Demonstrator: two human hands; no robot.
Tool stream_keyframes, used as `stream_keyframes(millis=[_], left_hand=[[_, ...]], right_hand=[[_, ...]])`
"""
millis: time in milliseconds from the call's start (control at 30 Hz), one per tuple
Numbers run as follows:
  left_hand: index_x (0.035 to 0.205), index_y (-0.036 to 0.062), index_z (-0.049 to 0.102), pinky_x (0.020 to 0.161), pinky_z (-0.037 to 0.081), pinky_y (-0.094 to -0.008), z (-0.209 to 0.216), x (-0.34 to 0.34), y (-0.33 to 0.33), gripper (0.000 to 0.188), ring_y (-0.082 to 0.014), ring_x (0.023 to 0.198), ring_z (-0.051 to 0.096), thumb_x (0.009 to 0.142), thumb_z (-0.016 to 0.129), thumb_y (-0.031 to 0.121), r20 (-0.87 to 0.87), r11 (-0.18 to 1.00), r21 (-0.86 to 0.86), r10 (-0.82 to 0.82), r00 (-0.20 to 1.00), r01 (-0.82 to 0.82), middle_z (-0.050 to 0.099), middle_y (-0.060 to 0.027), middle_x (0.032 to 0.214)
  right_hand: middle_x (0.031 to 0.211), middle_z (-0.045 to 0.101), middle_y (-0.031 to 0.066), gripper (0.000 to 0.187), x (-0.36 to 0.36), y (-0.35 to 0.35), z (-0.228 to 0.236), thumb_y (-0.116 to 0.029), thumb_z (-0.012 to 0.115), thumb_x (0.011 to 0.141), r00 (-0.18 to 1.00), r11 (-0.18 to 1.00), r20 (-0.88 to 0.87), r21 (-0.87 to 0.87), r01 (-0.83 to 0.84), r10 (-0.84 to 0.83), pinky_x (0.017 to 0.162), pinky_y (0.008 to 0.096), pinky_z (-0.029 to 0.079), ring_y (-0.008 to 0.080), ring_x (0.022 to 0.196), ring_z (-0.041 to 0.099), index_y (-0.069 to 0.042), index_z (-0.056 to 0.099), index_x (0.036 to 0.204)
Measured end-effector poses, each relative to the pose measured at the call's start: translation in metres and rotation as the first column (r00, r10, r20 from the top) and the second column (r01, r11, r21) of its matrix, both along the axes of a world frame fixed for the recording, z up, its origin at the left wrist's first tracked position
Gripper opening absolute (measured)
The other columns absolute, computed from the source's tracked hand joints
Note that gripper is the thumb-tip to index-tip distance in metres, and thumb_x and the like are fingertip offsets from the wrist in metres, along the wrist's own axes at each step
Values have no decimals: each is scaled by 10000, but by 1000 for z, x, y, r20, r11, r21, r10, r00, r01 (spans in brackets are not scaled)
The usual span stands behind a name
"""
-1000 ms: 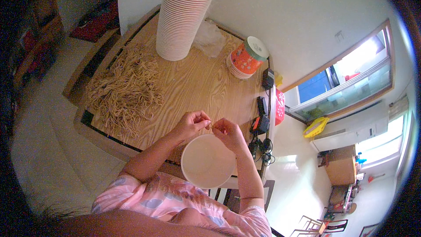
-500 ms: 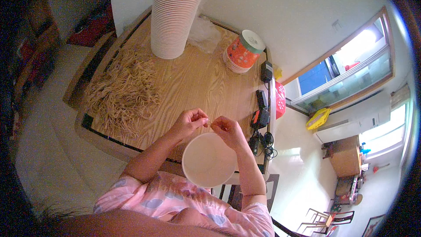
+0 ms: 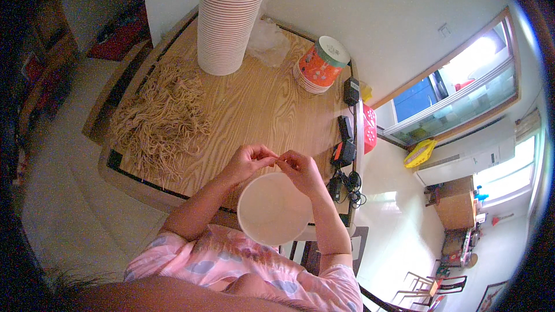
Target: Threading a thin decorative string through small pre-punched holes in the rim of a paper bowl.
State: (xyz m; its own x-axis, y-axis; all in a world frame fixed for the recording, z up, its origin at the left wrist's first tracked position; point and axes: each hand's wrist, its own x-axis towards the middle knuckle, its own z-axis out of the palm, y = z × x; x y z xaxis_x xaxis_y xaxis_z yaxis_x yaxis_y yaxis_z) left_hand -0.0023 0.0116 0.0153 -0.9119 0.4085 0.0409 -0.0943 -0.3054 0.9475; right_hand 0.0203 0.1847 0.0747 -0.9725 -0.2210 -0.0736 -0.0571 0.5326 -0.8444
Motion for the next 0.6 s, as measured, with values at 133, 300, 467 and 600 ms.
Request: stream_keyframes(millis=[133, 300, 467, 600], left_hand=[[886, 1, 652, 671, 499, -228, 3, 1, -3, 108, -81, 709, 612, 827, 639, 90, -21, 991, -121, 54, 998, -57, 658, -38, 771], [863, 1, 656, 650, 503, -238, 14, 3, -4, 120, -84, 707, 621, 808, 652, 107, -69, 989, -146, 7, 998, -17, 666, -44, 767], [843, -5, 653, 643, 509, -256, 19, 1, -5, 142, -114, 693, 637, 767, 664, 114, -146, 962, -259, 46, 988, -83, 668, -80, 740], [829, -4, 650, 646, 511, -268, 24, 1, -8, 143, -143, 690, 647, 747, 658, 113, -206, 948, -301, 43, 978, -105, 668, -105, 739]], right_hand=[[685, 569, -17, 77, 1, -1, 8, -81, 624, 826, 999, 997, -3, 66, 32, -32, 561, 213, 385, 50, 630, 476, -6, 619, 844], [723, 599, -19, 57, 2, -1, 9, -58, 634, 813, 999, 997, 14, 67, 33, -34, 603, 201, 398, 46, 666, 508, -13, 627, 848], [717, 600, -16, 56, 2, -3, 11, -66, 634, 817, 1000, 994, -6, 113, 5, -4, 607, 208, 406, 48, 660, 507, -14, 628, 836], [704, 607, 49, 103, 1, -2, 11, -97, 620, 821, 998, 992, -65, 129, -6, 14, 593, 257, 444, 110, 641, 538, 3, 616, 846]])
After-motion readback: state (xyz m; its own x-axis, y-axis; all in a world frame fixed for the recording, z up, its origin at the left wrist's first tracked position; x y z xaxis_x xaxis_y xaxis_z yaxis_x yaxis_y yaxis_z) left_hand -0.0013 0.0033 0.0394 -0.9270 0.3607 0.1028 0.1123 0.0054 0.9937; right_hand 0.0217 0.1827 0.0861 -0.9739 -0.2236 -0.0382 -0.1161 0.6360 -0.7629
